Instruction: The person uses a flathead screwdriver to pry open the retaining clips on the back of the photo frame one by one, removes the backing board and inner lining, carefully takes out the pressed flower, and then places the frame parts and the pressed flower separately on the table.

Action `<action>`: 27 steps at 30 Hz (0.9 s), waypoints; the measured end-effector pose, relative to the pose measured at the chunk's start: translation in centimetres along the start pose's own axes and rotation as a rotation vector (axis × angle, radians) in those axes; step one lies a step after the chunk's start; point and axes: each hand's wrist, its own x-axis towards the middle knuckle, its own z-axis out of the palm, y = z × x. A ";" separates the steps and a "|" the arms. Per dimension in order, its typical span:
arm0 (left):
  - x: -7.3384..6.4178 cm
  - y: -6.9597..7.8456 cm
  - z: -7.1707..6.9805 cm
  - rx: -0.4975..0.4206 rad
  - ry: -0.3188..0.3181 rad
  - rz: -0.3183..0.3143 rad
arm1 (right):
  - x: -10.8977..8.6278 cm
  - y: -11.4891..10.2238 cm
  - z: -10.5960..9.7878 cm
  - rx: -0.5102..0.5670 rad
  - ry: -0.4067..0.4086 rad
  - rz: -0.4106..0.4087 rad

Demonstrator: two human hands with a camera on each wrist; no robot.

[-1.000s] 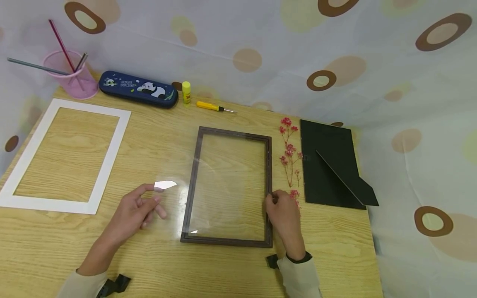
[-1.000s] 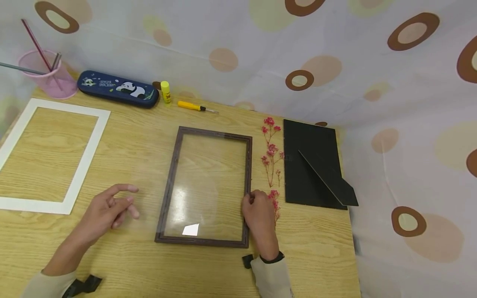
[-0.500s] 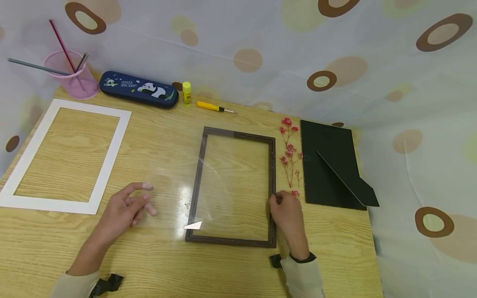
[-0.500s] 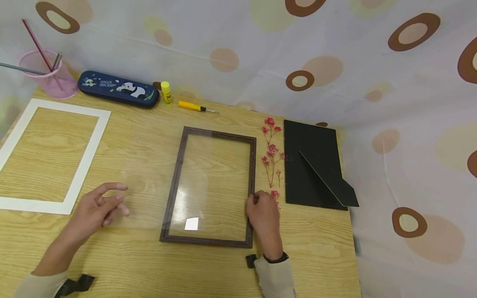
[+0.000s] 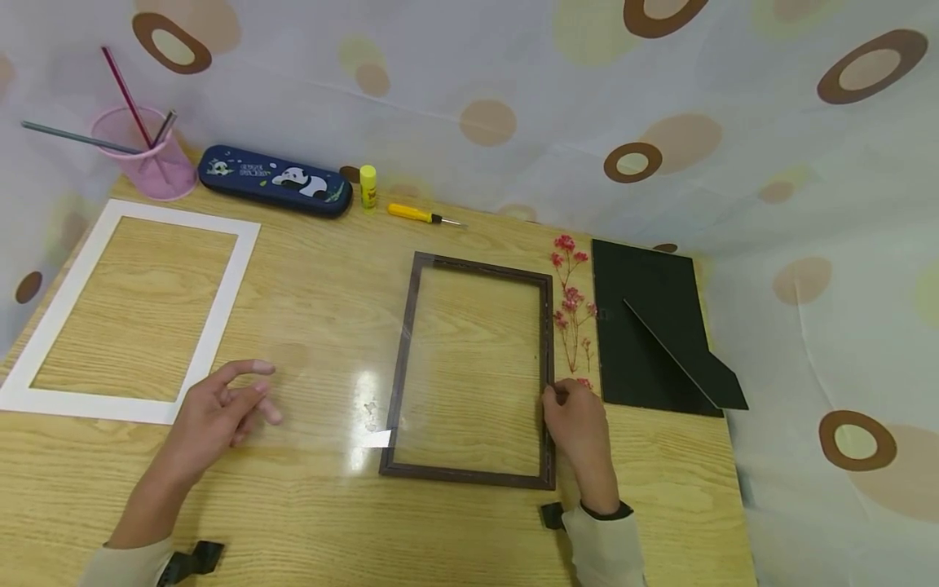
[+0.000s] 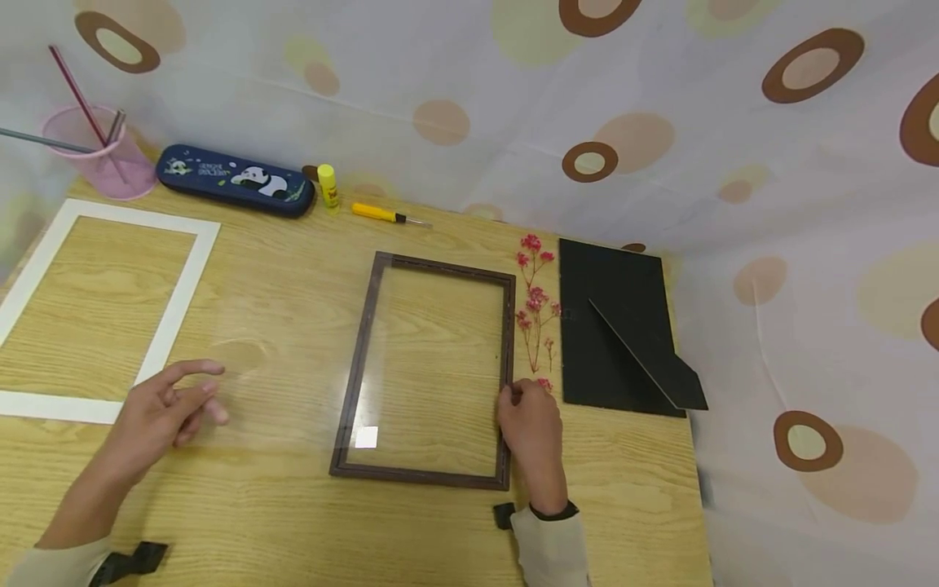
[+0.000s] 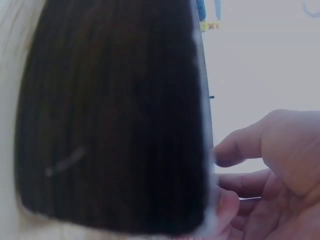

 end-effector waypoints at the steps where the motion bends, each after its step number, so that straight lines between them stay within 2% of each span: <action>1: 0.0 0.0 -0.1 0.004 0.000 0.001 | 0.0 0.0 -0.1 -0.003 0.004 -0.001; 10: -0.4 -0.1 -1.3 0.047 0.013 -0.007 | 0.0 0.5 -0.6 -0.022 0.015 0.016; 17: -0.5 -0.1 -2.4 0.120 0.030 -0.009 | 0.2 1.1 -0.7 -0.027 0.029 0.011; 27: -0.4 -0.6 -3.4 0.165 0.041 -0.024 | 0.3 1.2 -0.7 -0.021 0.022 0.025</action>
